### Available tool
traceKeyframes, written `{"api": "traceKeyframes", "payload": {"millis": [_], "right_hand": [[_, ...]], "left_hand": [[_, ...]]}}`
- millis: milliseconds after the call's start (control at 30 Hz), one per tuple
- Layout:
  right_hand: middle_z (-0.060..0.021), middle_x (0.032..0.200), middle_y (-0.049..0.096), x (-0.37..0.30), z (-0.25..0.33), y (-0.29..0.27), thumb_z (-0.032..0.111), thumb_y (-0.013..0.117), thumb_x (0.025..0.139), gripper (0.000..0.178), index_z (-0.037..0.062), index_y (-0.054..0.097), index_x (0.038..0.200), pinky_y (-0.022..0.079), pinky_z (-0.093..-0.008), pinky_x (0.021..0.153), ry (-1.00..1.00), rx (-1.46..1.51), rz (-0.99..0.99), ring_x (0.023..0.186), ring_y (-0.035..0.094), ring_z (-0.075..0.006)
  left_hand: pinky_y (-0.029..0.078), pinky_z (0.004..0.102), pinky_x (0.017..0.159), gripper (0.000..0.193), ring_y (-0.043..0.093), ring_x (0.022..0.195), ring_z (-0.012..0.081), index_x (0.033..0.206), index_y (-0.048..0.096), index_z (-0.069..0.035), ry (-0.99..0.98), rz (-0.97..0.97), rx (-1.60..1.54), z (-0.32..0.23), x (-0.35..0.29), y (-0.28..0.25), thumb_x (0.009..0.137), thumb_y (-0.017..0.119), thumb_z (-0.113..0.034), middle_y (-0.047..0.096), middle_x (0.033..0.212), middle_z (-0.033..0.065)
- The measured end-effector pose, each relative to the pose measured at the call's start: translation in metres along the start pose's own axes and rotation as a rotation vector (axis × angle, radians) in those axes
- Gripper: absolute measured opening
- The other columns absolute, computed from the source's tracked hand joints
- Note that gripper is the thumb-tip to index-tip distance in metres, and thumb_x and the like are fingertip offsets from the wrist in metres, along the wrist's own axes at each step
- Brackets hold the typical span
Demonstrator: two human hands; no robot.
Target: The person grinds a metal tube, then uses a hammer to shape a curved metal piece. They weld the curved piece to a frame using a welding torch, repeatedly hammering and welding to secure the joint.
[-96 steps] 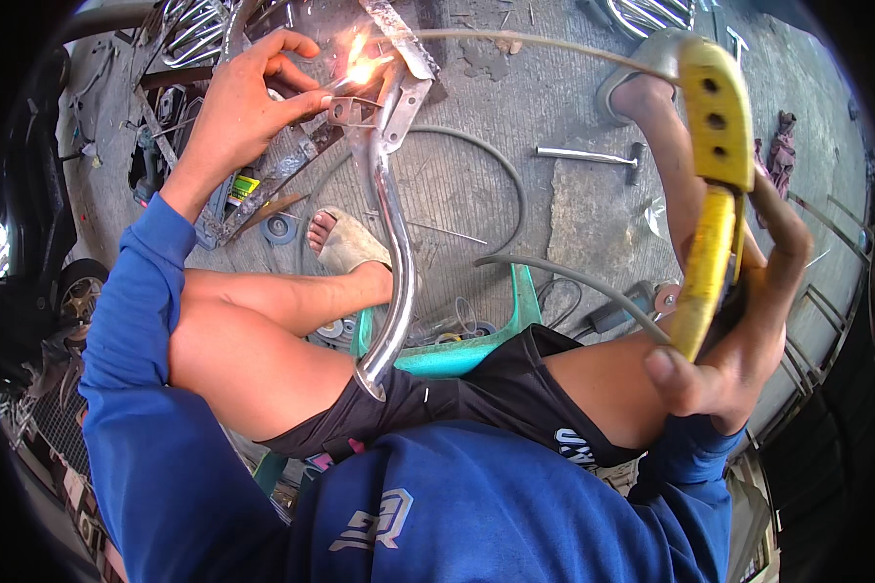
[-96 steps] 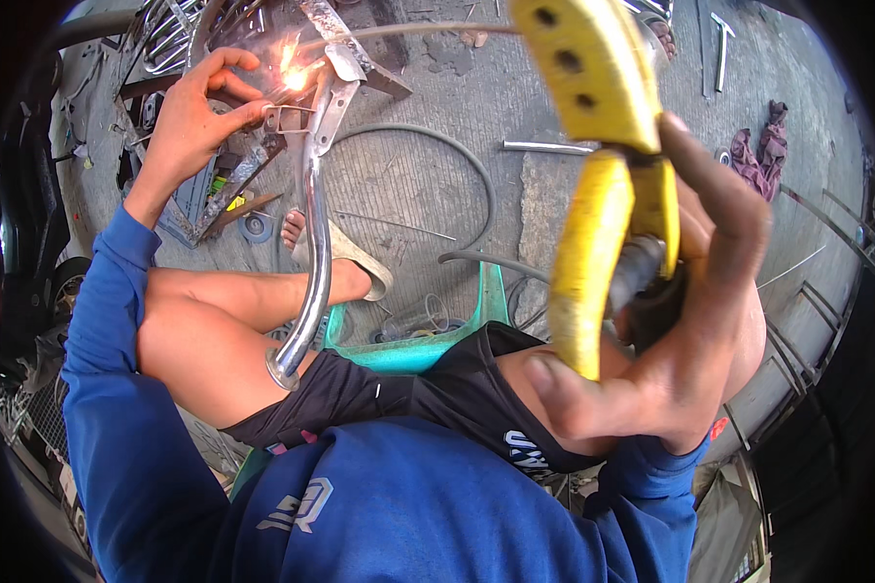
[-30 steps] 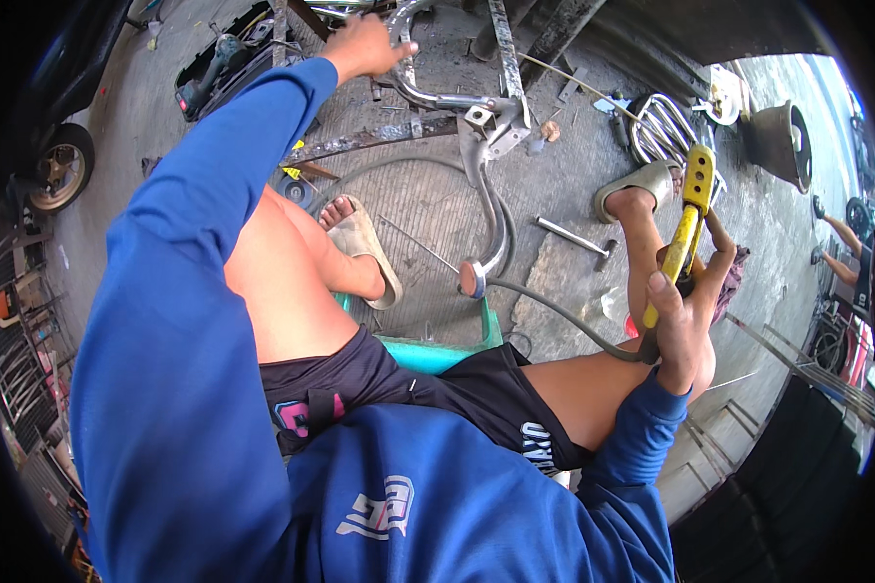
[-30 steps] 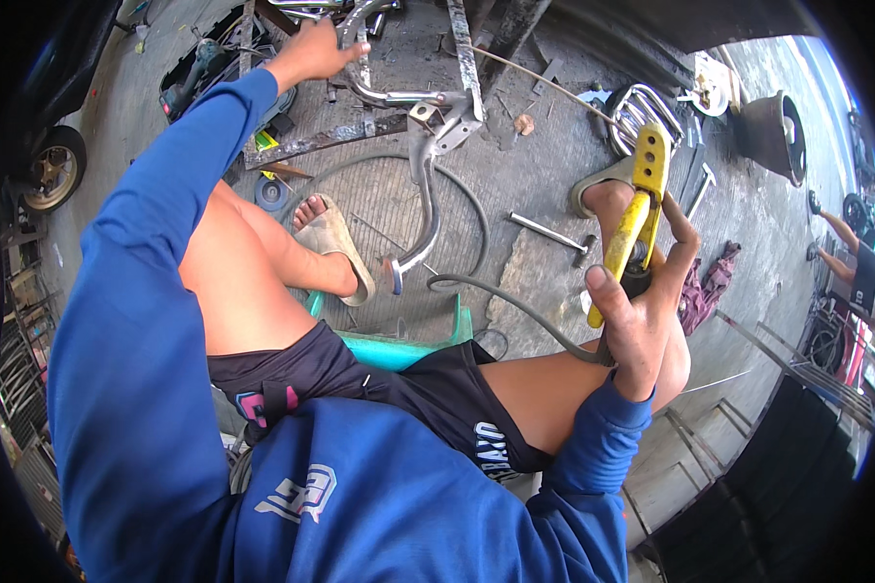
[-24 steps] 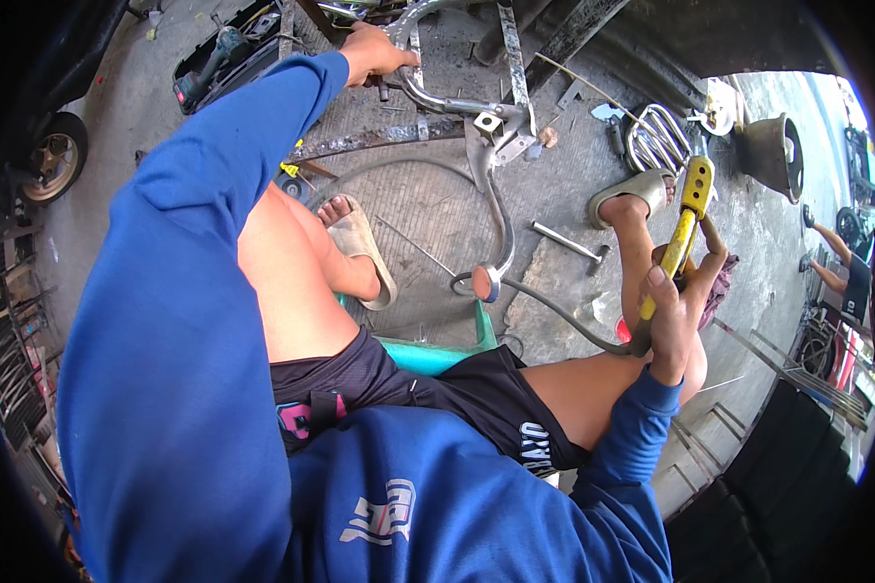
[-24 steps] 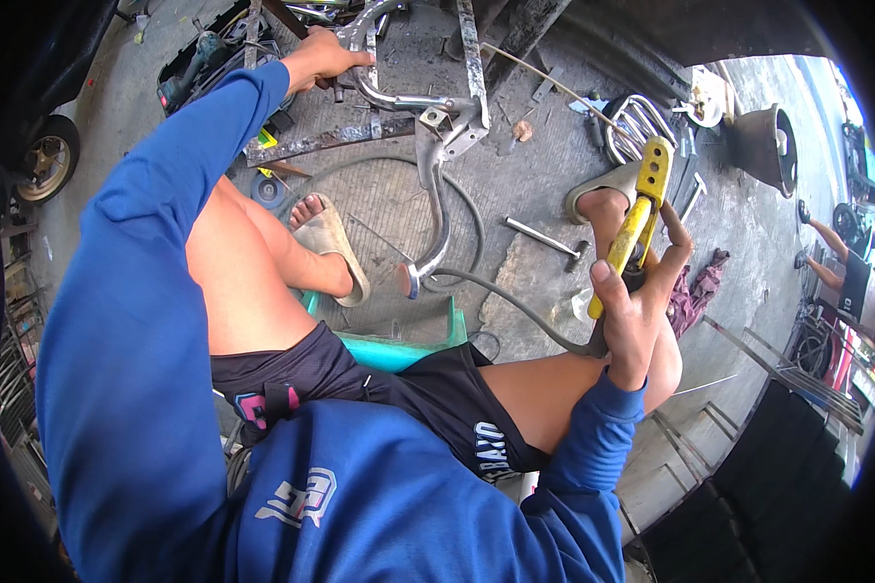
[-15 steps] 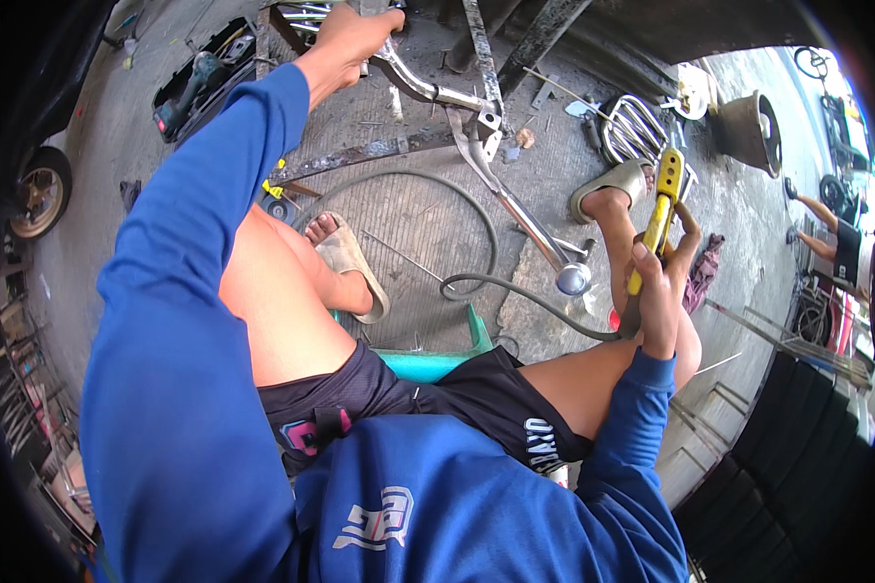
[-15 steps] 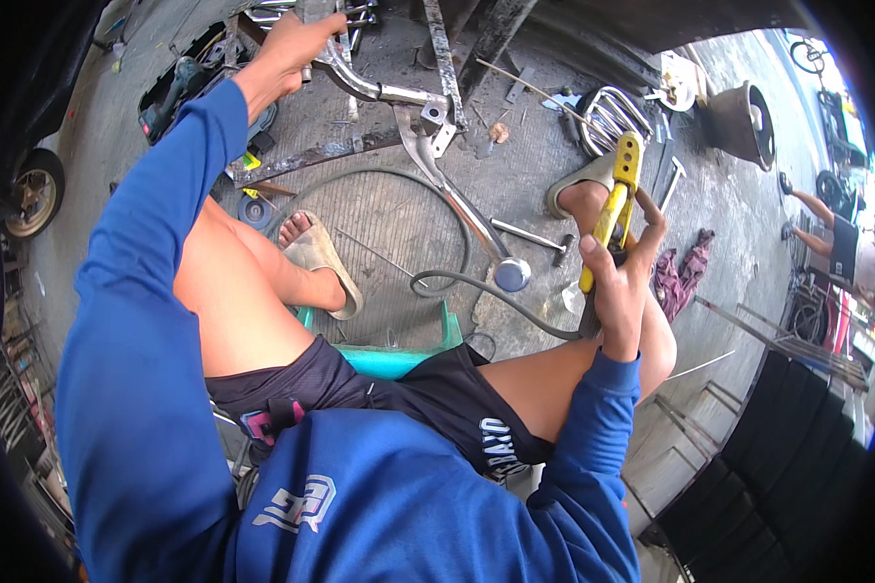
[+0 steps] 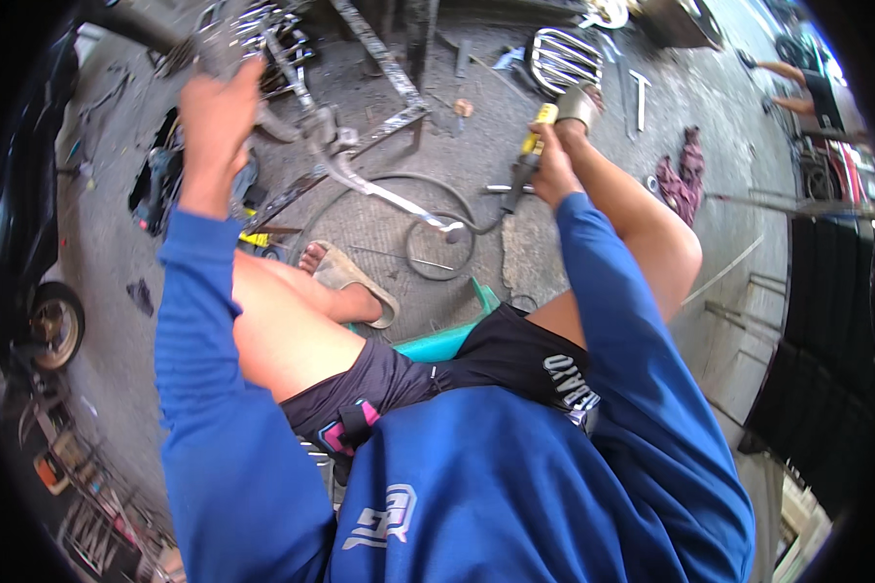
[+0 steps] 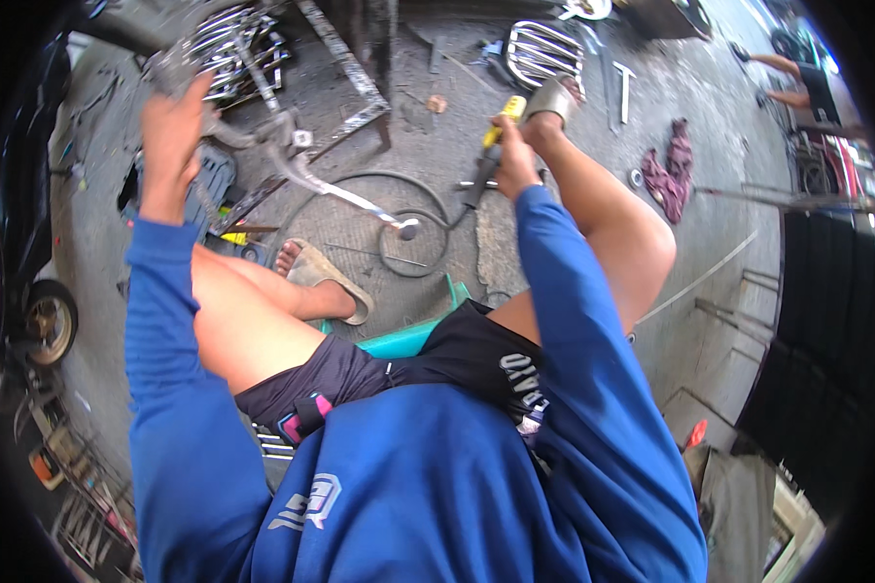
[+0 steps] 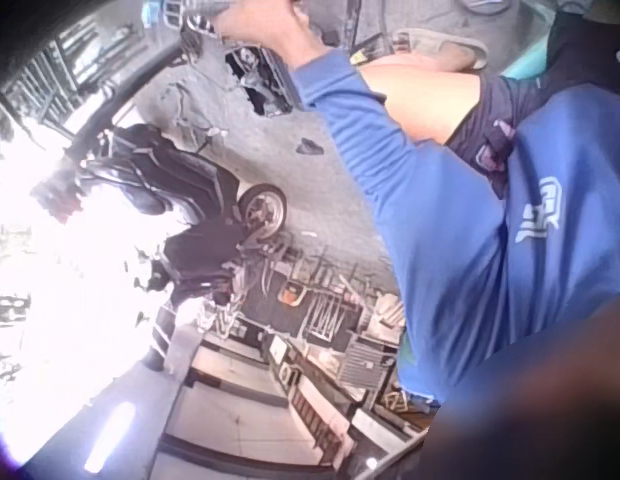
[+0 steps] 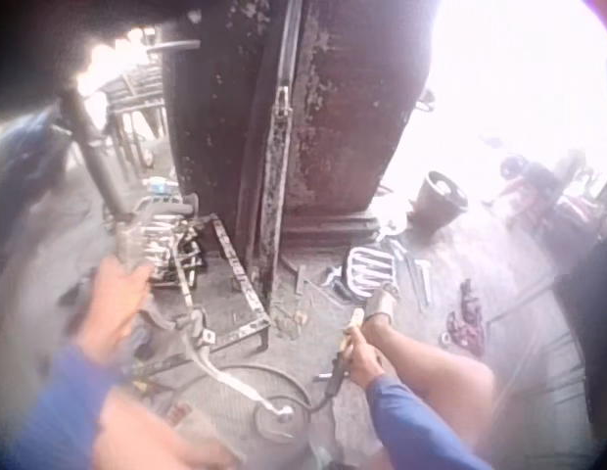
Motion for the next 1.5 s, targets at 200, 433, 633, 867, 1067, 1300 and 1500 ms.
{"api": "traceKeyframes", "payload": {"millis": [200, 433, 633, 867, 1067, 1300, 1500], "right_hand": [[-0.0091, 0.084, 0.058, 0.067, -0.097, 0.018, 0.045, 0.080, 0.085, 0.052, 0.0057, 0.064, 0.115, 0.052, -0.0417, 0.063, 0.075, 0.365, -0.039, 0.069, 0.061, -0.0247], [-0.0205, 0.112, 0.070, 0.103, -0.172, -0.024, 0.060, 0.057, 0.104, 0.068, -0.0045, 0.064, 0.124, 0.059, -0.0465, 0.083, 0.158, 0.213, -0.206, 0.095, 0.072, -0.0352], [-0.0298, 0.141, 0.056, 0.112, -0.190, -0.127, 0.058, 0.058, 0.104, 0.082, -0.0084, 0.042, 0.150, 0.065, -0.0568, 0.079, 0.340, -0.099, -0.624, 0.103, 0.071, -0.0507], [-0.0264, 0.101, 0.071, 0.147, -0.196, -0.139, 0.014, 0.060, 0.100, 0.030, -0.0113, 0.061, 0.116, 0.067, -0.0535, 0.068, 0.202, -0.211, -0.364, 0.082, 0.076, -0.0395], [-0.0307, 0.119, 0.064, 0.142, -0.185, -0.141, 0.027, 0.063, 0.102, 0.048, -0.0068, 0.053, 0.135, 0.064, -0.0627, 0.072, 0.273, -0.125, -0.333, 0.085, 0.072, -0.0508], [-0.0252, 0.096, 0.061, 0.143, -0.234, -0.150, 0.026, 0.072, 0.094, 0.034, 0.0028, 0.059, 0.116, 0.057, -0.0565, 0.065, 0.302, -0.147, -0.514, 0.077, 0.067, -0.0429], [-0.0089, 0.067, 0.043, 0.065, -0.195, -0.138, 0.026, 0.050, 0.097, 0.018, 0.0093, 0.049, 0.090, 0.041, -0.0410, 0.050, 0.299, 0.079, -0.555, 0.051, 0.043, -0.0247]], "left_hand": [[0.052, 0.0305, 0.060, 0.022, 0.063, 0.067, 0.0127, 0.111, 0.069, 0.001, 0.065, -0.054, -0.004, 0.005, -0.028, -0.023, 0.094, 0.075, -0.012, 0.069, 0.086, 0.0058], [0.054, 0.0309, 0.062, 0.027, 0.066, 0.069, 0.0165, 0.117, 0.067, 0.001, -0.018, -0.074, -0.076, 0.017, -0.020, -0.022, 0.094, 0.073, -0.011, 0.069, 0.093, 0.0072], [0.055, 0.0327, 0.064, 0.020, 0.066, 0.069, 0.0163, 0.111, 0.067, 0.000, 0.028, -0.038, -0.132, 0.012, -0.025, -0.024, 0.093, 0.072, -0.008, 0.069, 0.092, 0.0070], [0.056, 0.0321, 0.067, 0.015, 0.065, 0.069, 0.0162, 0.107, 0.064, -0.001, -0.018, 0.018, -0.160, 0.014, -0.020, -0.025, 0.095, 0.070, -0.009, 0.065, 0.080, 0.0072], [0.054, 0.0322, 0.059, 0.020, 0.065, 0.065, 0.0150, 0.106, 0.065, 0.001, -0.022, 0.007, -0.150, 0.008, -0.021, -0.016, 0.093, 0.073, -0.012, 0.066, 0.082, 0.0062], [0.053, 0.0309, 0.056, 0.019, 0.064, 0.057, 0.0144, 0.095, 0.064, 0.003, 0.124, 0.003, -0.069, -0.001, -0.019, -0.004, 0.089, 0.071, -0.014, 0.066, 0.069, 0.0059], [0.052, 0.0318, 0.056, 0.022, 0.065, 0.057, 0.0153, 0.095, 0.069, 0.005, 0.015, 0.050, -0.048, 0.000, -0.009, -0.003, 0.088, 0.071, -0.016, 0.068, 0.069, 0.0083]]}}
Point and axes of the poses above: each hand's wrist, its own x-axis towards the middle knuckle, its own y-axis out of the palm, z = x × y, the point moved 7 cm from there along x, towards the middle knuckle
